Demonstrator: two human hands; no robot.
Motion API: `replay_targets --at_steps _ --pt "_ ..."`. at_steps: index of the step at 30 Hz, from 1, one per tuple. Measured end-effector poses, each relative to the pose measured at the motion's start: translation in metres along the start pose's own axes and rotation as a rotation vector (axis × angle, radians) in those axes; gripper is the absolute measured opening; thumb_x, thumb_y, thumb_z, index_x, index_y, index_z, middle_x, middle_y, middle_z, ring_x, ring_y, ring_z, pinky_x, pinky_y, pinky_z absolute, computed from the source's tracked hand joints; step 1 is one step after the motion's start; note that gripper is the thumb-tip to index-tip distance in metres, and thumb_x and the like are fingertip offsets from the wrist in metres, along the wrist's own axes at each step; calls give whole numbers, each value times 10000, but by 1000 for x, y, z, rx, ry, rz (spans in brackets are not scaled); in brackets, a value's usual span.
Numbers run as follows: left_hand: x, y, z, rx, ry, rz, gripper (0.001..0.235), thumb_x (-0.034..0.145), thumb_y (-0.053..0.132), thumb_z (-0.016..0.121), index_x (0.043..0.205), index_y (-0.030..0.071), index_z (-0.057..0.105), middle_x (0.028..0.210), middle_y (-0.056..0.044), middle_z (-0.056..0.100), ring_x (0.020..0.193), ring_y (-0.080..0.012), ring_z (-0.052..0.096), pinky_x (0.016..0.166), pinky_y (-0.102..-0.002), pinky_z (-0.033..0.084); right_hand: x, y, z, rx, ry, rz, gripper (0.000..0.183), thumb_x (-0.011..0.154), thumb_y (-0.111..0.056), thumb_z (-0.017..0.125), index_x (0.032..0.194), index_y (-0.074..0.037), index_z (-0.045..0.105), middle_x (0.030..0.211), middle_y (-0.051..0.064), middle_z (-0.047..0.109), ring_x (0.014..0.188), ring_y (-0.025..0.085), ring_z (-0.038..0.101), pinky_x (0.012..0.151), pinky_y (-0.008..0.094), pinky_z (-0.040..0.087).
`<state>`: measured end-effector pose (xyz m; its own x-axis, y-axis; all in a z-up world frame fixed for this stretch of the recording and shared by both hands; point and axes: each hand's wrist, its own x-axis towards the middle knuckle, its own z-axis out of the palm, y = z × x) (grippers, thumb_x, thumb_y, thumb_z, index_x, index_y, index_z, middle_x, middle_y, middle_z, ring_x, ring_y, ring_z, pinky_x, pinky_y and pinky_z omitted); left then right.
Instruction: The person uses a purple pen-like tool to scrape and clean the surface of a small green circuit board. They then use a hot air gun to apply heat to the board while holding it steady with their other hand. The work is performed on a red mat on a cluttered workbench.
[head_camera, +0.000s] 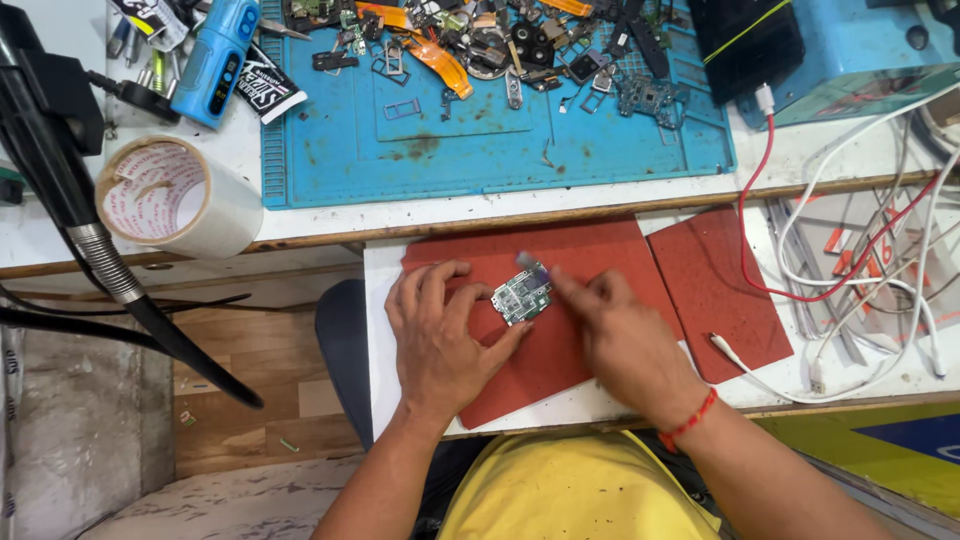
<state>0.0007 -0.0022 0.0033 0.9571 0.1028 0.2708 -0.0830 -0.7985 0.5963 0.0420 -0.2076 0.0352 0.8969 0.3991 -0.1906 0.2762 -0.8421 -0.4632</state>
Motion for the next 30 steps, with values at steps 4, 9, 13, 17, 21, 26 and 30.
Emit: replay_targets --at_steps 4,9,13,17,21,26,30 --pt "0 -1 -1 10 -1 2 471 634 416 930 942 114 741 1251 -61 595 1259 -315 452 1099 -522 289 -6 -8 1 -16 -128 6 691 848 -6 502 1497 -240 527 1138 169 600 786 408 683 695 512 562" --pt "0 -1 0 0 1 4 468 659 423 929 955 115 736 1253 -64 593 1264 -307 462 1118 -516 294 -3 -4 -1 13 -19 -43 631 877 5 486 1463 -221 546 1170 174 612 832 422 684 724 521 556" --pt "3 -1 -1 9 11 36 473 637 411 926 948 106 741 1242 -71 602 1253 -322 465 1095 -524 298 -6 -2 2 8 -60 -21 634 840 5 503 1432 -218 557 1160 168 610 826 406 687 719 505 564" --pt "1 0 -3 12 4 19 481 639 416 931 942 97 739 1232 -78 604 1238 -317 472 1085 -524 305 -8 -1 4 -20 -48 -47 638 847 8 506 1440 -222 558 1088 167 610 798 392 682 698 496 560" --pt "1 0 -1 0 1 20 484 645 418 933 949 95 738 1228 -83 600 1245 -319 470 1088 -522 306 -1 4 5 -38 94 -65 612 875 2 518 1461 -175 544 1086 164 611 758 385 672 667 487 555" --pt "1 -2 0 -34 16 -1 492 620 407 941 935 91 733 1225 -92 591 1251 -329 466 1099 -515 313 -8 1 9 -69 -18 -65 657 861 2 531 1480 -218 542 1091 153 597 731 378 678 624 489 557" --pt "-2 -4 1 -51 25 -2 498 619 395 944 962 95 743 1240 -84 585 1262 -329 467 1104 -509 316 -22 1 7 1 -90 -298 715 775 33 524 1463 -163 516 1065 162 595 759 371 691 637 471 575"
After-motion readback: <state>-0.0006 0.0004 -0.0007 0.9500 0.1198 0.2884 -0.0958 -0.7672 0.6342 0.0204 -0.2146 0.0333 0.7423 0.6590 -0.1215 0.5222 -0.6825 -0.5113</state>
